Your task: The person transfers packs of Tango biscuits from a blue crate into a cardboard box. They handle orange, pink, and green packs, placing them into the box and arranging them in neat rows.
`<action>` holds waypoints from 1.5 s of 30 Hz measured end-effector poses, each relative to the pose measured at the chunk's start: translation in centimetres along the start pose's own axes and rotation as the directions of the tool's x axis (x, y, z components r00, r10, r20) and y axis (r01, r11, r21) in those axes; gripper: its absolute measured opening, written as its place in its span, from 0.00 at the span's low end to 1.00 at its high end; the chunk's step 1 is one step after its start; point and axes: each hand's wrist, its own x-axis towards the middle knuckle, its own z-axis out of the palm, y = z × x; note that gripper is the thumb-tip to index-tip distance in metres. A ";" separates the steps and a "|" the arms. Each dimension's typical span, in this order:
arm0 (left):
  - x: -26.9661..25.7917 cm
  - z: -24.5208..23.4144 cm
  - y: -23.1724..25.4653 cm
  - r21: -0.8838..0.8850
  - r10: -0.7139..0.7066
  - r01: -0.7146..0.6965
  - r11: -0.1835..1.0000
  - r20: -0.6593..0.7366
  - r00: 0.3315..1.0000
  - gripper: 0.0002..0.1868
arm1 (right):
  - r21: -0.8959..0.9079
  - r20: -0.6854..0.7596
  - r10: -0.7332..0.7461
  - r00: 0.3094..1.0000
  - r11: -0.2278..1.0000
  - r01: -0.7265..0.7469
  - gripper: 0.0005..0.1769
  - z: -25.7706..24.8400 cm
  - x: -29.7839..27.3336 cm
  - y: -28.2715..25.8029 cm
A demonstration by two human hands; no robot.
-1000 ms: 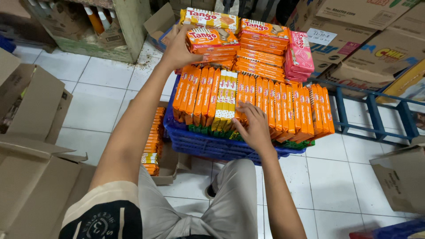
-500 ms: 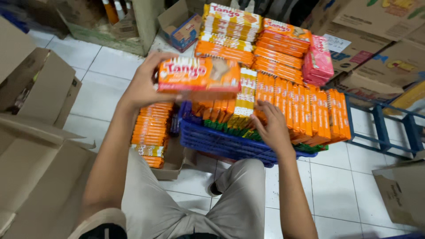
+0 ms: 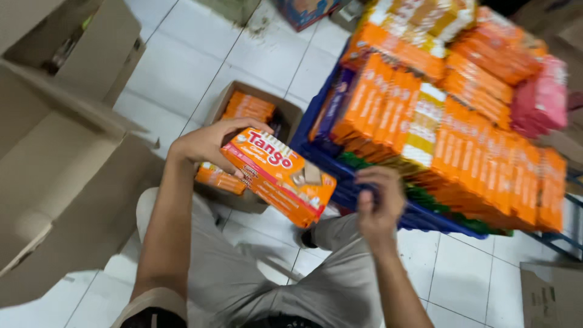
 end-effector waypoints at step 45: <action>-6.4 -11.5 -27.5 0.449 -0.769 0.868 0.212 -0.472 0.432 0.35 | -0.180 0.614 0.752 0.239 0.429 -0.885 0.24 49.0 -18.2 18.8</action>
